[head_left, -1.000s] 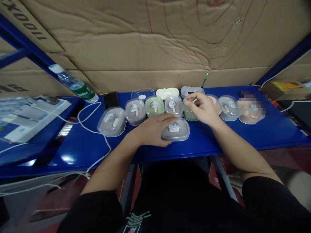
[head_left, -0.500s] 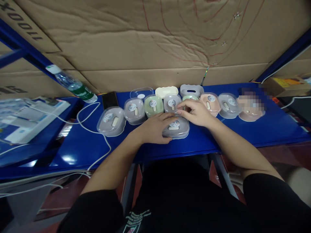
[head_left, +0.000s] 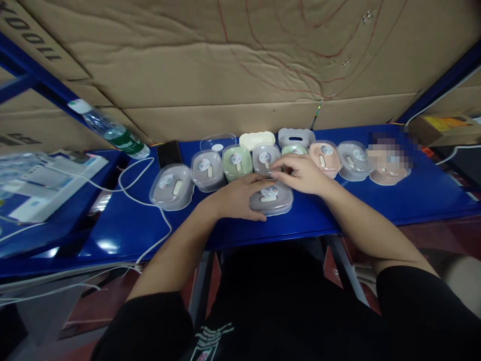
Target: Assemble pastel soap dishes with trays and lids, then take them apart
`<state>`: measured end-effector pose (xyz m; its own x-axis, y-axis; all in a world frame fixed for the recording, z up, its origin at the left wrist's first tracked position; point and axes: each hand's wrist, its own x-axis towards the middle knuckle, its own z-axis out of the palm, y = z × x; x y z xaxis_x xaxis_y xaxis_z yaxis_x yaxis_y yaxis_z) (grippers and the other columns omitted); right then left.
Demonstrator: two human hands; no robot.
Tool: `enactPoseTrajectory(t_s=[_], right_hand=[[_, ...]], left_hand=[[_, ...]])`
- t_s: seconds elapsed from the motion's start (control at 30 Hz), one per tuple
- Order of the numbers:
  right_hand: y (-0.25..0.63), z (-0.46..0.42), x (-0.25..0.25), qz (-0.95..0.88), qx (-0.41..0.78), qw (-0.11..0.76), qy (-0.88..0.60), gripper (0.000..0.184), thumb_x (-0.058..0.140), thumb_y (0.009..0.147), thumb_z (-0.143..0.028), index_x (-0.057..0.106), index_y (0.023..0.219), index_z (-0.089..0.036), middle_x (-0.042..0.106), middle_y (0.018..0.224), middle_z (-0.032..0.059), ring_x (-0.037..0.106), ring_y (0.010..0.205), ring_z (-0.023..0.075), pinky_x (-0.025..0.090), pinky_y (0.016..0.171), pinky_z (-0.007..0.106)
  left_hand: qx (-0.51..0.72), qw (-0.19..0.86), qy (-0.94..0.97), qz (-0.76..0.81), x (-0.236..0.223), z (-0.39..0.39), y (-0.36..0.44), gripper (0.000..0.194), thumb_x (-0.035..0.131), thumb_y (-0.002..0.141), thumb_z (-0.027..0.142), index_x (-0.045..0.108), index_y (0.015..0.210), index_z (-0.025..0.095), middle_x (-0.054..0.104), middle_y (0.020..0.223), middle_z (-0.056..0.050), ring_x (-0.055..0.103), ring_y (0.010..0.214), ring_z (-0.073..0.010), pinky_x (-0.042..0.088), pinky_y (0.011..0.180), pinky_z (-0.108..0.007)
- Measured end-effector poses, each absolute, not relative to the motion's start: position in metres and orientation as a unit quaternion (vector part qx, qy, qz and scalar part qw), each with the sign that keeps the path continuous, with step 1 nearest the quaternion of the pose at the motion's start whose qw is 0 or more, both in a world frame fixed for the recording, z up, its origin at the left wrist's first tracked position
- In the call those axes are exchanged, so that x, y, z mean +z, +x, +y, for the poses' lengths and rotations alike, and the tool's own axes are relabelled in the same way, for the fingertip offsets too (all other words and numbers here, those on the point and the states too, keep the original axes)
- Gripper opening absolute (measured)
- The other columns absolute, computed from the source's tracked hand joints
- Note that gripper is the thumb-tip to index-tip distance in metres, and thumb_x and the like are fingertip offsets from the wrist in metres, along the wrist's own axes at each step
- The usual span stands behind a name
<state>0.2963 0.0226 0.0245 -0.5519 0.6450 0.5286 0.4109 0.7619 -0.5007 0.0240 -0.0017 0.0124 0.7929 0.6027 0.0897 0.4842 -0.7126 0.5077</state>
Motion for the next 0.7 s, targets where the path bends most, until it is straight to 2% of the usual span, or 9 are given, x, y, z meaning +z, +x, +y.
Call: enactPoseTrajectory(t_s=[0.13, 0.27, 0.37, 0.5, 0.7], right_hand=[[0.298, 0.020, 0.029, -0.891, 0.172, 0.322, -0.272, 0.019, 0.074, 0.102, -0.041, 0.079, 0.104, -0.022, 0.080, 0.094, 0.0033, 0.070, 0.079, 0.0180, 0.053, 0.075, 0.033], [0.298, 0.015, 0.032, -0.915, 0.166, 0.279, -0.242, 0.022, 0.073, 0.103, -0.041, 0.077, 0.094, -0.022, 0.076, 0.091, 0.0035, 0.071, 0.083, 0.0190, 0.052, 0.077, 0.033], [0.297, 0.012, 0.034, -0.921, 0.148, 0.272, -0.237, 0.023, 0.071, 0.105, -0.041, 0.078, 0.095, -0.021, 0.077, 0.096, 0.0054, 0.072, 0.086, 0.0199, 0.053, 0.077, 0.034], [0.294, 0.001, 0.040, -0.931, 0.109, 0.266, -0.224, 0.026, 0.067, 0.108, -0.041, 0.078, 0.098, -0.020, 0.078, 0.099, 0.0068, 0.074, 0.089, 0.0210, 0.056, 0.079, 0.035], [0.291, -0.034, 0.036, -0.949, 0.067, 0.217, -0.220, 0.027, 0.060, 0.113, -0.039, 0.082, 0.109, -0.024, 0.083, 0.112, 0.0060, 0.076, 0.106, 0.0241, 0.061, 0.095, 0.042]], left_hand=[[0.119, 0.230, 0.918, 0.300, 0.004, 0.000, 0.030, 0.109, 0.090, 0.073, 0.080, 0.054, 0.162, 0.029, 0.061, 0.156, -0.016, 0.060, 0.144, -0.0425, 0.049, 0.123, -0.061], [0.135, 0.206, 0.925, 0.290, -0.002, -0.006, 0.043, 0.107, 0.088, 0.076, 0.080, 0.052, 0.158, 0.020, 0.063, 0.152, -0.021, 0.061, 0.142, -0.0442, 0.051, 0.120, -0.062], [0.147, 0.185, 0.924, 0.299, -0.003, -0.012, 0.050, 0.102, 0.089, 0.078, 0.072, 0.051, 0.153, 0.015, 0.066, 0.147, -0.023, 0.065, 0.138, -0.0436, 0.055, 0.116, -0.059], [0.132, 0.156, 0.922, 0.328, 0.001, -0.020, 0.054, 0.089, 0.087, 0.079, 0.057, 0.053, 0.150, 0.016, 0.066, 0.149, -0.021, 0.066, 0.138, -0.0417, 0.058, 0.114, -0.059], [0.148, 0.137, 0.921, 0.333, 0.009, -0.027, 0.062, 0.076, 0.085, 0.078, 0.041, 0.055, 0.144, 0.018, 0.068, 0.142, -0.016, 0.062, 0.143, -0.0376, 0.063, 0.109, -0.048]])
